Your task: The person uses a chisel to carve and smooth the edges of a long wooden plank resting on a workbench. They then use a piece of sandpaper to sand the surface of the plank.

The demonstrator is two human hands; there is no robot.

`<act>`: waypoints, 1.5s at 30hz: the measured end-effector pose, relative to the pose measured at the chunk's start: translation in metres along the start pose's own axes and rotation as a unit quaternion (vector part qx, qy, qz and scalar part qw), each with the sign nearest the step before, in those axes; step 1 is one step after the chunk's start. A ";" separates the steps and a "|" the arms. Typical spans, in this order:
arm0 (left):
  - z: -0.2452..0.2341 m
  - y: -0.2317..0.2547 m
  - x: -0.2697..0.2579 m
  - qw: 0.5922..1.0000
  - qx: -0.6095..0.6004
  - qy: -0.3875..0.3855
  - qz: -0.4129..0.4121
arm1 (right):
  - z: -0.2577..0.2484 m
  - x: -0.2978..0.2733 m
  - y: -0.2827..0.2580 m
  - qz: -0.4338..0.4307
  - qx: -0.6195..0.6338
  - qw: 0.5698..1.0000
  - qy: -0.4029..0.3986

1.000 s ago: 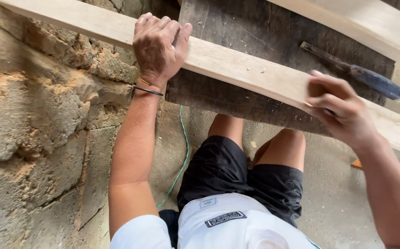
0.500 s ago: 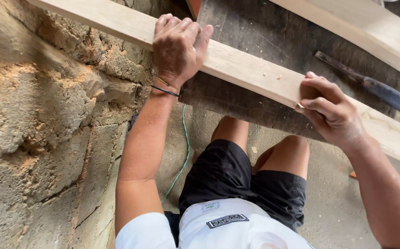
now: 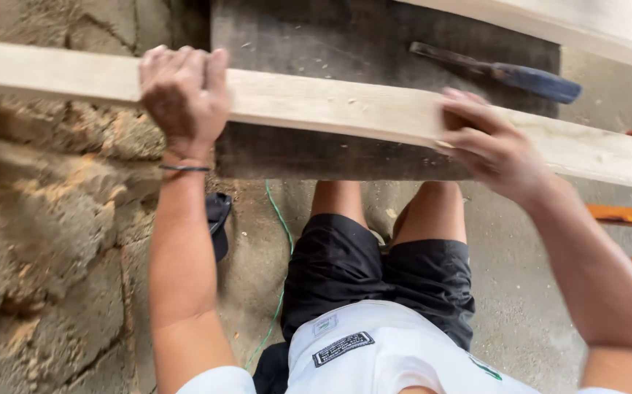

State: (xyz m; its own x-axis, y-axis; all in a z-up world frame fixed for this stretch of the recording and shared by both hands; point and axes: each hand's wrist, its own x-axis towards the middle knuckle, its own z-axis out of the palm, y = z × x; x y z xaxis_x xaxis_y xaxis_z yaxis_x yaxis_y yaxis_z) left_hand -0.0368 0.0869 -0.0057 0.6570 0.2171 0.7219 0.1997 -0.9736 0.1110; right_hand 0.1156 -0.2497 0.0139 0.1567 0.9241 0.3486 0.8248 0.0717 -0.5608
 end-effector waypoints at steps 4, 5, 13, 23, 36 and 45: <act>0.002 0.000 -0.003 0.999 -0.015 -0.031 -0.005 | -0.037 -0.064 -0.005 0.110 -0.041 0.990 0.079; 0.001 0.001 -0.002 0.999 -0.012 -0.032 -0.007 | -0.039 -0.061 -0.004 0.099 -0.037 0.992 0.067; 0.003 -0.007 -0.008 0.998 -0.015 -0.060 0.029 | 0.021 0.049 -0.003 -0.019 0.049 0.998 0.044; 0.007 -0.032 -0.025 0.993 0.039 -0.115 -0.001 | -0.077 -0.142 0.011 0.266 0.059 0.952 0.140; 0.048 0.213 0.037 0.926 -0.214 -0.207 0.231 | -0.076 -0.139 0.035 0.093 0.016 0.981 0.171; 0.041 0.224 0.038 0.936 -0.123 -0.201 0.261 | -0.112 -0.198 0.037 0.443 0.502 0.669 0.323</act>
State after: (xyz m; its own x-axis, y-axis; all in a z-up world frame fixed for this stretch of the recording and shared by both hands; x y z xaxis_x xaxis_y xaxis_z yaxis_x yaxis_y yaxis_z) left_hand 0.0632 -0.1200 0.0188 0.8491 -0.3308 0.4119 -0.3651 -0.9310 0.0048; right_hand 0.1758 -0.4724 0.0084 0.8123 0.4388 -0.3843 -0.4764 0.1189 -0.8711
